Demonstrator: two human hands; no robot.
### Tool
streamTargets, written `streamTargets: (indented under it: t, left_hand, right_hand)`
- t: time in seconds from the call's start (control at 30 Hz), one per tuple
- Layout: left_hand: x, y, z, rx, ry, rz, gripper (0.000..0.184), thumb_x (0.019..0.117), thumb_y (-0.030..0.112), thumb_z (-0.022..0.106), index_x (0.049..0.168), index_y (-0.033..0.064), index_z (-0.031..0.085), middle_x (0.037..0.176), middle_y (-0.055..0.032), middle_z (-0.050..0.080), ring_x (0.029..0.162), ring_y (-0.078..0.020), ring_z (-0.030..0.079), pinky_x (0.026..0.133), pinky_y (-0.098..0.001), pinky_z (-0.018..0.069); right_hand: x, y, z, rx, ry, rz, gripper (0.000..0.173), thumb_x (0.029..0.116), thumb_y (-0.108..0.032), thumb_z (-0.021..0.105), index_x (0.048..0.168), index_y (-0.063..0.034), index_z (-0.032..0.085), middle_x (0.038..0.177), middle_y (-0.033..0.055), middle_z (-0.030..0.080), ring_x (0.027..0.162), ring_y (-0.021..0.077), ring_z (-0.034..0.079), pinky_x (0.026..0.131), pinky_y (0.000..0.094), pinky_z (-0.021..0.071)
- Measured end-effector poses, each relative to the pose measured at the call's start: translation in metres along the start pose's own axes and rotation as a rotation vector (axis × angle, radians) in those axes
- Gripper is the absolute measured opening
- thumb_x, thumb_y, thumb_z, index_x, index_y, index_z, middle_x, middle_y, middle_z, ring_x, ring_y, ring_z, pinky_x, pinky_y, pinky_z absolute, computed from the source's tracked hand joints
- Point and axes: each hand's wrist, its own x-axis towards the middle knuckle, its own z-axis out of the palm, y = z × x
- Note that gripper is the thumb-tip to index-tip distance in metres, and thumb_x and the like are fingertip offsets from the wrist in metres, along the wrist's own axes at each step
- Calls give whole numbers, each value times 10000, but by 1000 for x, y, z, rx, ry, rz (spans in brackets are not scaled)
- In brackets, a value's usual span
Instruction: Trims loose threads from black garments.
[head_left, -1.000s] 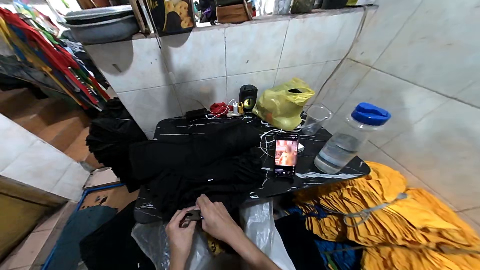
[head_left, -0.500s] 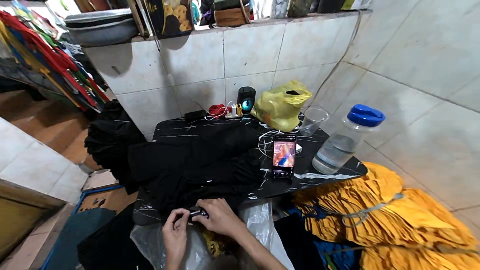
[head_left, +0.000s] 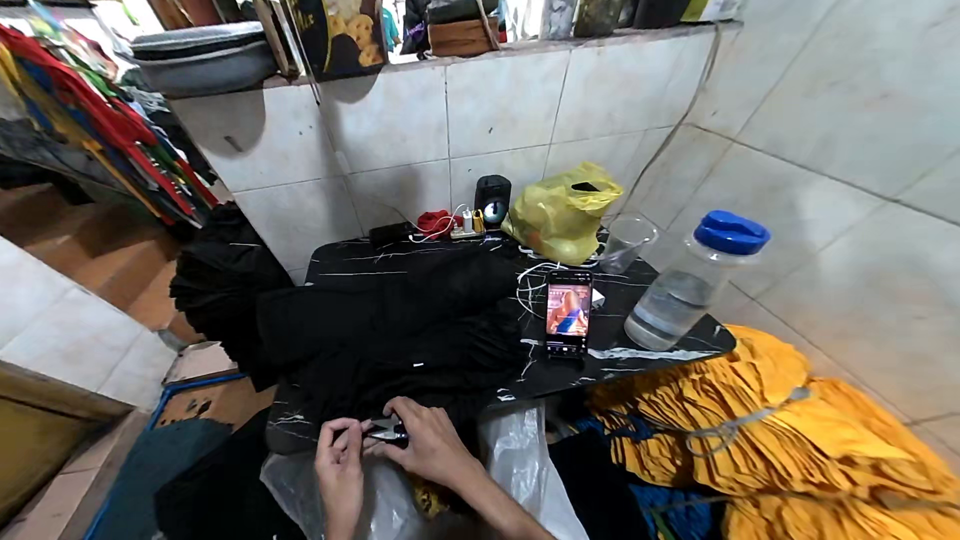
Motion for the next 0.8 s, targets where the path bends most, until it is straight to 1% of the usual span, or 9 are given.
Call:
streamTargets:
  t: [0.1,0.17,0.23,0.33,0.4,0.47,0.57,0.67,0.8]
  left_hand:
    - [-1,5,2,-68,23,-25,138,1069,56,410,1163,-28,468,922,-155,749,769,-283,772,654,-400,666]
    - [-6,5,0,-34,-42,13,137,1060,55,423,1139,-45,474,924,-165,737,731,-297,762,648,-415,670]
    - [-14,2,-7,132,-256,14,112,987,38,586,1042,-49,630,918,-113,729,721,-211,731,649,-361,647]
    - [-15,-13,-18,402,-669,64,143,920,89,713,1031,116,799,1059,-12,746,925,-91,714,802,-277,622]
    - [-16,-11,-16,410,-531,124,125,861,123,786,982,95,773,982,-10,746,835,-88,709,730,-271,617]
    - [-12,-1,-10,361,-316,151,272,790,143,862,971,35,690,896,-33,718,746,-116,697,660,-290,611]
    - [-5,-4,-6,454,-195,260,456,746,298,893,1061,34,694,982,-34,687,811,-67,670,699,-220,591]
    - [-5,-9,1,561,-114,393,344,779,284,842,1011,47,751,989,-45,708,859,-48,671,766,-196,577]
    - [-7,-9,3,603,-43,492,138,851,124,698,909,48,797,900,-51,754,864,-85,720,819,-238,593]
  right_hand:
    - [1,5,2,124,58,15,294,914,-175,675,1203,-119,688,1162,63,713,995,216,697,854,454,571]
    - [4,12,0,216,75,10,313,907,-66,608,1197,-98,718,1192,75,714,1076,214,686,933,449,557]
    - [8,19,-3,300,12,10,254,963,-122,614,1183,-62,727,1231,105,698,1151,224,659,1013,444,526]
    - [14,25,-7,388,-123,44,322,1009,-298,644,1187,-42,722,1257,129,679,1195,226,632,1062,431,488]
    - [17,28,-8,442,-156,19,312,995,-303,665,1132,-30,726,1142,129,711,1080,210,666,993,430,520]
    - [17,30,-9,501,-163,-6,284,982,-287,687,1064,-18,724,1028,119,711,969,185,669,916,404,543]
    - [18,28,-7,524,-177,1,259,1011,-237,636,1053,9,705,991,126,693,917,173,652,869,366,534]
    - [18,27,-8,527,-176,16,270,1030,-234,602,1045,19,694,965,127,676,881,167,632,840,355,523]
    - [16,29,-6,586,-169,-22,377,942,-395,743,969,-21,703,889,70,671,821,118,627,780,324,533]
